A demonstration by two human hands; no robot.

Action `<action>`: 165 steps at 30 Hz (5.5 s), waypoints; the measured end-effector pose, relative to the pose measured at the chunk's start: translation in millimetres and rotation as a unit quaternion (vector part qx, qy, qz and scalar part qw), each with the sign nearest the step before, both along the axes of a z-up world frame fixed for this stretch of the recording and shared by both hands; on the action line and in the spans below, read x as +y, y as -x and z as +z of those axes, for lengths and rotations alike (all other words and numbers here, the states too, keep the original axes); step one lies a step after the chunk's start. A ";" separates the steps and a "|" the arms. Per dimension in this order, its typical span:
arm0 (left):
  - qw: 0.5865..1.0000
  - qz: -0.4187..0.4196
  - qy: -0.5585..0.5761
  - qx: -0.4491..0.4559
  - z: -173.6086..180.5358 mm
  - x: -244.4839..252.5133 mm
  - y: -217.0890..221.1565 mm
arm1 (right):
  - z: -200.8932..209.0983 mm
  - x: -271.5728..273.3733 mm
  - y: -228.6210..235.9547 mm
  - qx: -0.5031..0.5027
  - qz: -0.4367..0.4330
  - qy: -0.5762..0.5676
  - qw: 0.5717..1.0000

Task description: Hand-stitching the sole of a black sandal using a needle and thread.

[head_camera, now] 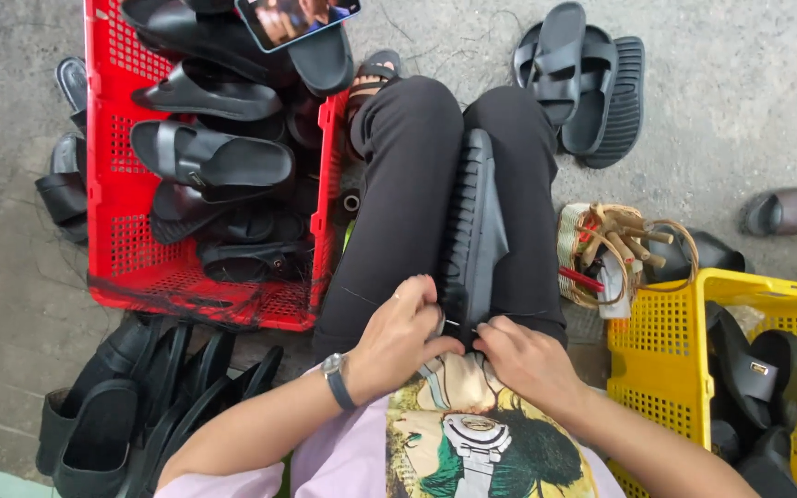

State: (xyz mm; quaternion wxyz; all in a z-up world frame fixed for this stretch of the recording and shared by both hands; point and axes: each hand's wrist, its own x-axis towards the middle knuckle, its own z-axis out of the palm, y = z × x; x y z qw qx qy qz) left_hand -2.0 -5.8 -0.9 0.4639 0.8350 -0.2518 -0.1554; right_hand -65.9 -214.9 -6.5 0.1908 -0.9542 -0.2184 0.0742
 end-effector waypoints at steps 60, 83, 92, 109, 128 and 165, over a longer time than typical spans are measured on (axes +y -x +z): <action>0.890 0.039 0.094 0.445 -17.0 -6.5 6.1 | -9.7 -10.3 7.3 -0.064 -0.044 -0.129 0.989; 0.974 -0.076 0.061 -0.204 8.5 -20.4 8.2 | 11.0 -52.5 12.6 0.164 -0.149 -0.326 0.919; 0.994 -0.064 0.087 -0.018 9.0 -22.1 7.3 | 8.2 -36.7 11.3 0.194 -0.174 -0.356 0.897; 0.866 -0.030 -0.382 -0.320 3.8 116.1 -15.5 | 0.8 -13.5 6.7 0.113 -0.127 -0.415 0.894; 0.807 0.325 -0.385 0.309 94.7 313.9 -48.4 | 2.9 -23.3 3.0 0.223 -0.278 -0.519 0.777; 0.980 -0.105 0.100 0.138 22.9 -14.0 -6.3 | 11.1 -21.6 11.1 0.217 -0.278 -0.290 0.890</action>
